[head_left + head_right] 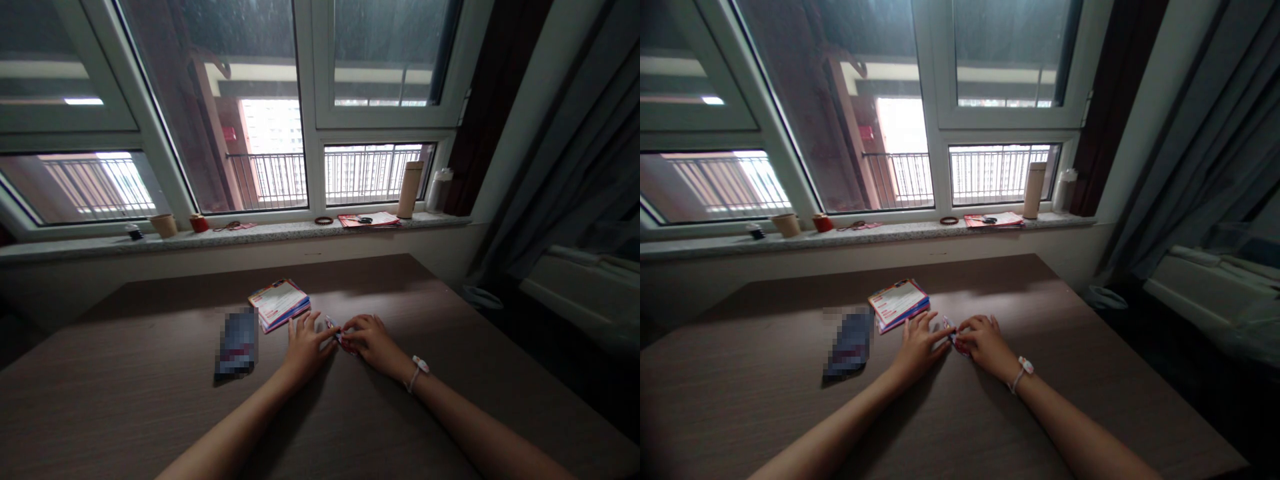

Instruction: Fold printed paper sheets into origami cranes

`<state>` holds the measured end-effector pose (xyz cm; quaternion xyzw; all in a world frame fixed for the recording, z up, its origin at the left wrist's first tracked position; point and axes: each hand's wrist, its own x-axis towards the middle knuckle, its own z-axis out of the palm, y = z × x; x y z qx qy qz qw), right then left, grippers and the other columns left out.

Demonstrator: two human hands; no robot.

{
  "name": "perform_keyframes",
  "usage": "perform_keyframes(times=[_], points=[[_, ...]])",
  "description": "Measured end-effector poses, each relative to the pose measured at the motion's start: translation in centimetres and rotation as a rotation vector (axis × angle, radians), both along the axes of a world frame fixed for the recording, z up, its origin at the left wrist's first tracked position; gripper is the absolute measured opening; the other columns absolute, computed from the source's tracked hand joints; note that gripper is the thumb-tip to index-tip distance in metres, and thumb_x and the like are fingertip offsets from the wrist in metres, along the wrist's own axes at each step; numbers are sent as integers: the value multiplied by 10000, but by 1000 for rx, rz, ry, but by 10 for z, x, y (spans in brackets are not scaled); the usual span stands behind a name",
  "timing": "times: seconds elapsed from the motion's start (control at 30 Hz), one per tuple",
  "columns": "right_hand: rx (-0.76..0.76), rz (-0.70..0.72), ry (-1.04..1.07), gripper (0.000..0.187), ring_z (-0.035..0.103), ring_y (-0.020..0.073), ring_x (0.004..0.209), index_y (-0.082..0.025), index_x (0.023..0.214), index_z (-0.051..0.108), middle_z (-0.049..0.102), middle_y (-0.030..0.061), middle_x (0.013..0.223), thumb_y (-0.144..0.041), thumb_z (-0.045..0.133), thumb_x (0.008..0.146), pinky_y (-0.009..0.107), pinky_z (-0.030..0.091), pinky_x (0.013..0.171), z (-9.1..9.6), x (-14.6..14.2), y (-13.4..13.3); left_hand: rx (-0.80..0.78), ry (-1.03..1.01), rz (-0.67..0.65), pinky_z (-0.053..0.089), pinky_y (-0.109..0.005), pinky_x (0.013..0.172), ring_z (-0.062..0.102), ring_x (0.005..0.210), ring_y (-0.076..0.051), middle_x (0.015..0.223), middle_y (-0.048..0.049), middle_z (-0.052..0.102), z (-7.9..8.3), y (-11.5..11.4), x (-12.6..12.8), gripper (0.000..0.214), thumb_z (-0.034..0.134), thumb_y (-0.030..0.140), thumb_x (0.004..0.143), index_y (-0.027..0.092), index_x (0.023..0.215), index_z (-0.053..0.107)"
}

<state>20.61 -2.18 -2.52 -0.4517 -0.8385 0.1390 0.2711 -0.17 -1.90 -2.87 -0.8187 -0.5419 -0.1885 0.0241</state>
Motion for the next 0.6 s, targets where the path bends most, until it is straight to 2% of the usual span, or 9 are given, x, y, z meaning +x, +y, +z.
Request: perform_keyframes(times=[0.17, 0.37, 0.6], points=[[17, 52, -8, 240, 496, 214, 1142, -327, 1012, 704, 666, 9, 1137, -217, 510, 921, 501, 233, 1071, -2, 1, 2, 10, 63, 23, 130, -687, 1061, 298, 1355, -334, 1459, -25, 414, 4, 0, -2, 335, 568, 511, 865, 541, 1198, 568], [39, 49, -33, 295, 451, 235, 1187, -348, 1098, 673, 669, 0, 1135, -179, 534, 900, 480, 268, 1062, -5, 2, 3, -20, 101, 41, 91, -690, 1064, 277, 1380, -325, 1470, -35, 408, 7, 3, -5, 327, 516, 557, 877, 551, 1201, 557], [19, 31, -72, 291, 435, 246, 1203, -369, 1018, 704, 664, -13, 1131, -167, 540, 888, 510, 244, 1067, -3, -1, 2, -54, 85, 59, 68, -702, 1058, 266, 1382, -347, 1466, -28, 417, 8, 7, -7, 314, 477, 560, 893, 542, 1191, 573]])
